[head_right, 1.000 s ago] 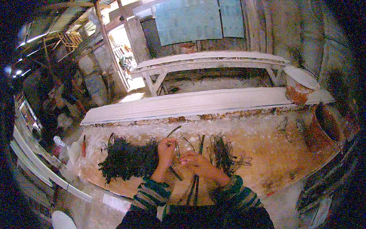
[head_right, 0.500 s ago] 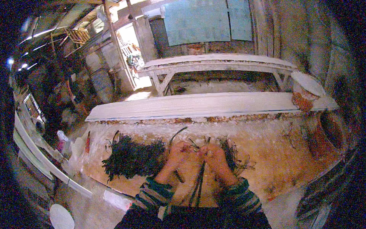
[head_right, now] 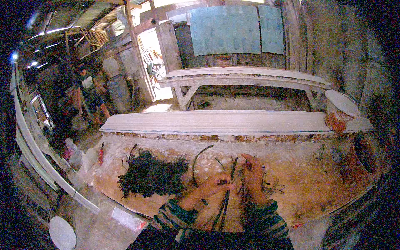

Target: The person repeatedly picks up black cords from a pile on a wooden table, folds them, and ties them into knots by hand. A second person in the background is sanding a long white wooden beam.

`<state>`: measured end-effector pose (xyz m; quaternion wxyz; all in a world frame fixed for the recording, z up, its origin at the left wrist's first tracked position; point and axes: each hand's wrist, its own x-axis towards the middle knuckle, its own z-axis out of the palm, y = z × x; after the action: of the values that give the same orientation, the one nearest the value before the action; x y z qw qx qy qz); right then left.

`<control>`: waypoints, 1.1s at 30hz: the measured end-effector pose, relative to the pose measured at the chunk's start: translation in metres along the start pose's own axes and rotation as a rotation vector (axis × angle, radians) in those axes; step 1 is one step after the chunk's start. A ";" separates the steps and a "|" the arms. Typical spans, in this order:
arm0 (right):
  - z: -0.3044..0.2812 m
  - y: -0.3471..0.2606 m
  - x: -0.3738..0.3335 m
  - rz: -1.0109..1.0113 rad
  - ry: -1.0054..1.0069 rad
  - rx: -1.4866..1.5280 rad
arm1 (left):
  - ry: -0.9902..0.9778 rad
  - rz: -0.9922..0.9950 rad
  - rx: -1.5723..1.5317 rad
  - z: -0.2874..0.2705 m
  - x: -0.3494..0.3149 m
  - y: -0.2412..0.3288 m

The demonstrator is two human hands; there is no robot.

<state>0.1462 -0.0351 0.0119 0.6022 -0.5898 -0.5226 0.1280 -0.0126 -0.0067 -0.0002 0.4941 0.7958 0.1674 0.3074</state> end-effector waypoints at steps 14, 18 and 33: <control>0.013 -0.003 -0.023 -0.259 -0.532 0.252 | 0.943 -0.204 0.104 -0.043 0.001 -0.034; 0.033 0.000 -0.040 -0.278 -0.640 0.425 | 0.897 -0.194 0.212 -0.043 0.000 -0.041; 0.016 -0.014 -0.034 -0.370 -0.653 0.110 | 0.697 -0.055 0.260 -0.025 0.000 -0.044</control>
<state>0.1125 -0.0556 0.0040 0.4476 -0.3805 -0.7770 0.2261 -0.0274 0.0306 -0.0317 0.3102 0.6947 0.3846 0.5228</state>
